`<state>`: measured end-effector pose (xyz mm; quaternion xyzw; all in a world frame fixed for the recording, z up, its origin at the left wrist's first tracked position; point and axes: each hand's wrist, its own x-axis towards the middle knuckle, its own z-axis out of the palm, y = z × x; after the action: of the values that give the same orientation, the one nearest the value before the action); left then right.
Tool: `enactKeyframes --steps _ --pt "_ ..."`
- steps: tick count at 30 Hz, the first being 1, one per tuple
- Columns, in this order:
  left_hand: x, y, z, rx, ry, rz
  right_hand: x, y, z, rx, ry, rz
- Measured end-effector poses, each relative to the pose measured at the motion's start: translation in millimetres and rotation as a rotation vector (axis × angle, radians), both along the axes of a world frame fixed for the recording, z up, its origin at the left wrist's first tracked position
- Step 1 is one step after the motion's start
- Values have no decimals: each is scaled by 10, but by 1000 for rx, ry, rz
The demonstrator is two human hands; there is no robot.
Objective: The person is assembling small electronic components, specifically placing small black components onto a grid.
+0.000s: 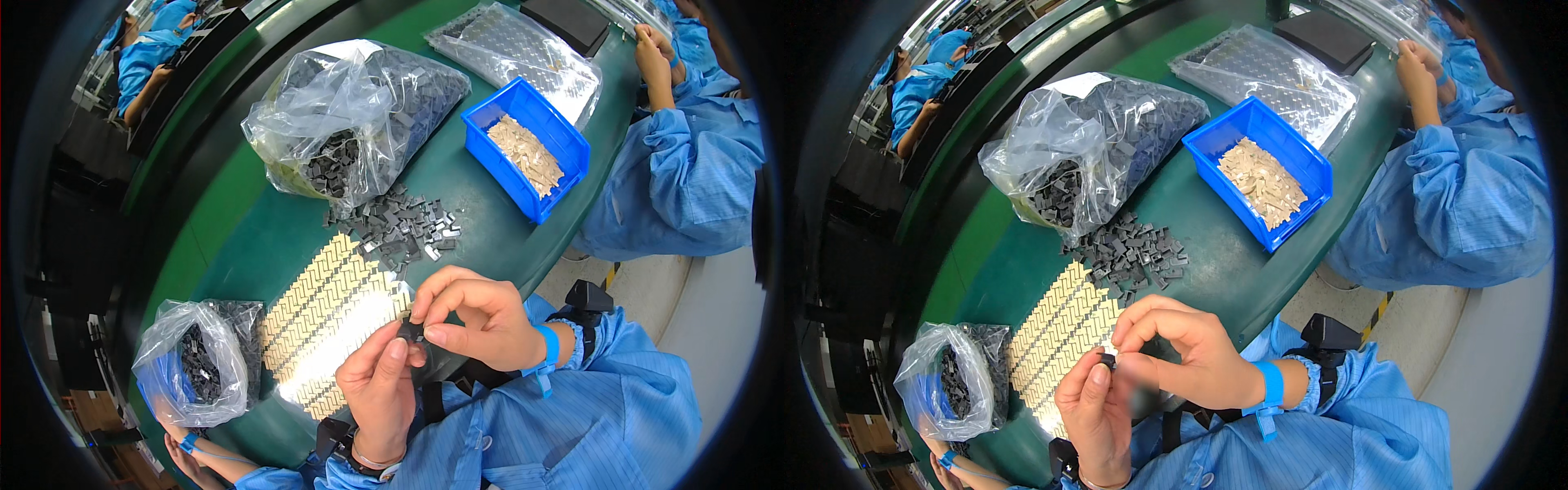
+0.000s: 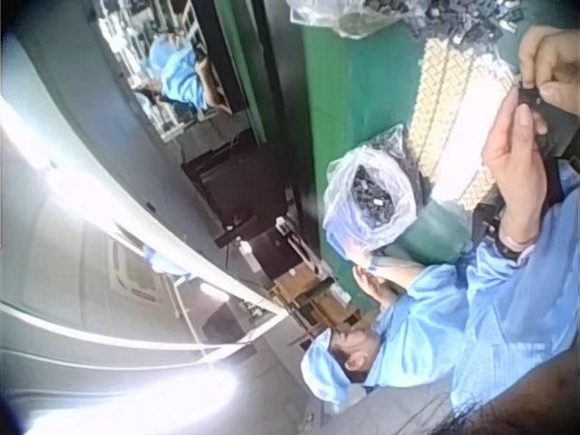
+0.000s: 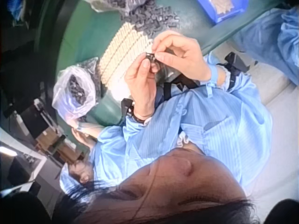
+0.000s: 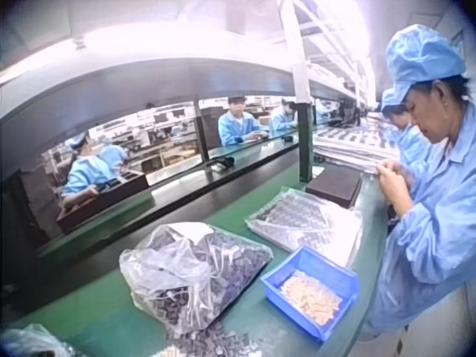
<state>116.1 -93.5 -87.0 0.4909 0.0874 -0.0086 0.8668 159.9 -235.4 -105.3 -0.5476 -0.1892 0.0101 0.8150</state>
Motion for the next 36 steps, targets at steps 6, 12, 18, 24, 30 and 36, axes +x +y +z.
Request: enactKeyframes --steps 6,12,18,24,30,36 --pt "-25 -12 -22 104 -36 44 -62 63 24 300 274 130" --pt "-10 -2 -17 91 -40 70 -80 91 69 337 386 124" --pt "-18 -17 -15 141 -32 48 -84 101 78 359 418 113" --pt "-38 -20 -13 153 -13 70 -95 124 53 267 302 64" --pt "-33 -33 12 163 -23 57 -100 120 39 205 234 21" --pt "-39 -36 9 150 -29 66 -85 135 8 152 150 -22"
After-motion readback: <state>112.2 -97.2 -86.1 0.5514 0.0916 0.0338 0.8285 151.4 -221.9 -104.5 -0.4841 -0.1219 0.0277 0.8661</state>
